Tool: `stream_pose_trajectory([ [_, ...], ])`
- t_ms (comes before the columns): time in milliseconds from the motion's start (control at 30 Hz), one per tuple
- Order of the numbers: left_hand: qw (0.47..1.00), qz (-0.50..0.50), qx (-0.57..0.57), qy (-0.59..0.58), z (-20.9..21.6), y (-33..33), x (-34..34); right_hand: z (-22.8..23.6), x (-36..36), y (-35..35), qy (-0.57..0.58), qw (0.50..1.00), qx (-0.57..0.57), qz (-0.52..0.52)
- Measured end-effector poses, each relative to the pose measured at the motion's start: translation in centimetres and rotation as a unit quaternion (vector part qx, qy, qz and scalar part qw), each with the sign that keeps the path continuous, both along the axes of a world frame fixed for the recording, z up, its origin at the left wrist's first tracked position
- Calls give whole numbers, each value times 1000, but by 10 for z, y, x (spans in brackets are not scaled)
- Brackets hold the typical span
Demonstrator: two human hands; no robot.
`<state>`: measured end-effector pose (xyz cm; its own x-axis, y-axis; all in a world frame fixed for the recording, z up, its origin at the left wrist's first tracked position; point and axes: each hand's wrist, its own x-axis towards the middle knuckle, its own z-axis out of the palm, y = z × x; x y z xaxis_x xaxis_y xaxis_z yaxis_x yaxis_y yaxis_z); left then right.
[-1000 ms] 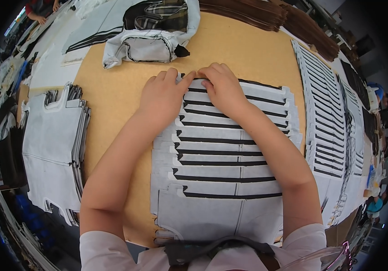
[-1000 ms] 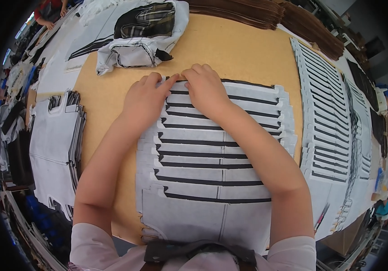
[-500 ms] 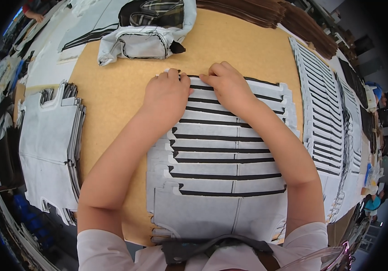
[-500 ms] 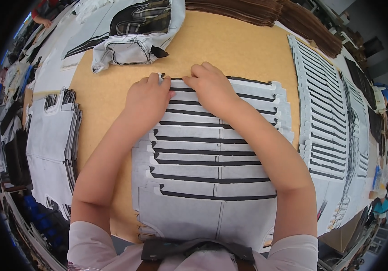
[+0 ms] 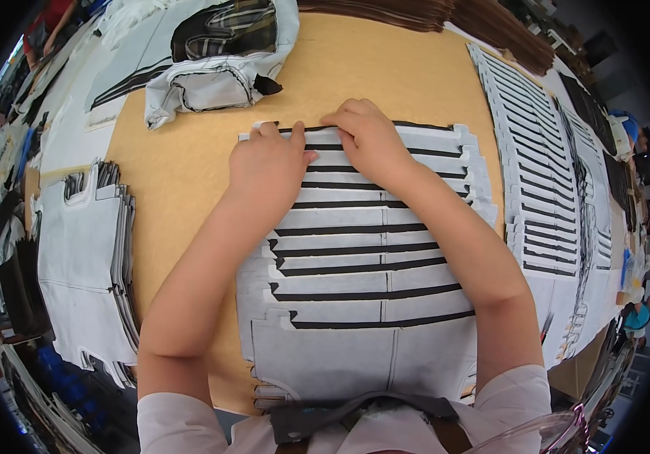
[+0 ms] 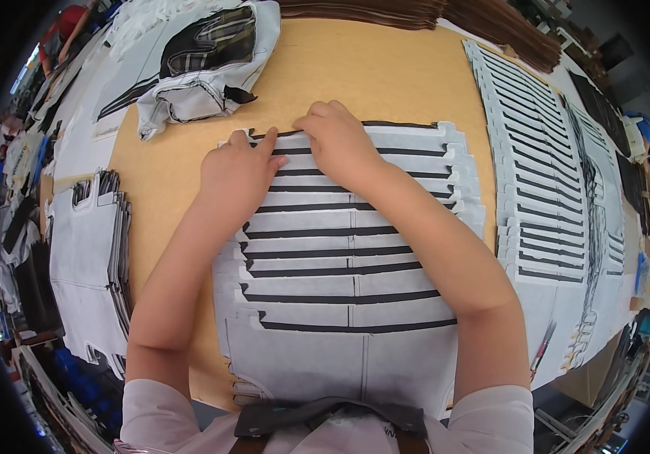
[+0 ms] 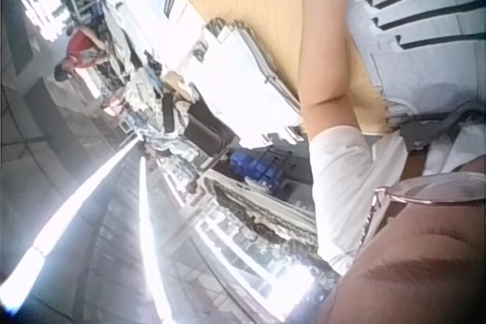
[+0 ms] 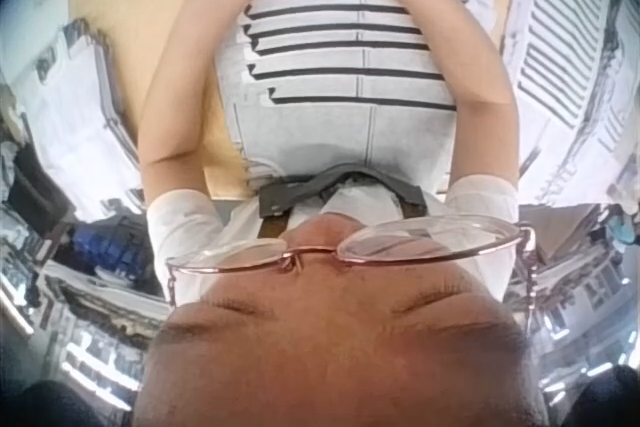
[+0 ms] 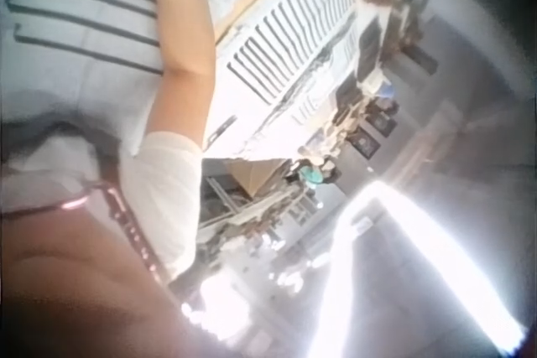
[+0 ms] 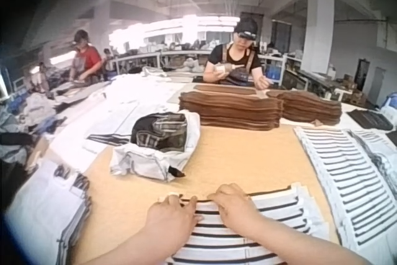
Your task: Inserting black leather strips into pre-cut parallel slots on larger leather-like panels.
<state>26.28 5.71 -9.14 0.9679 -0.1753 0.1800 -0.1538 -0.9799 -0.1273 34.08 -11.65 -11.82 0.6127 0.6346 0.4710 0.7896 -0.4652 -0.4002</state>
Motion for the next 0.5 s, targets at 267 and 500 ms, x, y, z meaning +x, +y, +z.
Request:
stream_pose_trajectory([
  [267,999,-14,20,-48,-17,-20,5,1,1,-5,-57,997,-46,9],
  [500,996,-11,2,-83,-12,-22,6,3,5,-7,0,1000,-7,2],
])
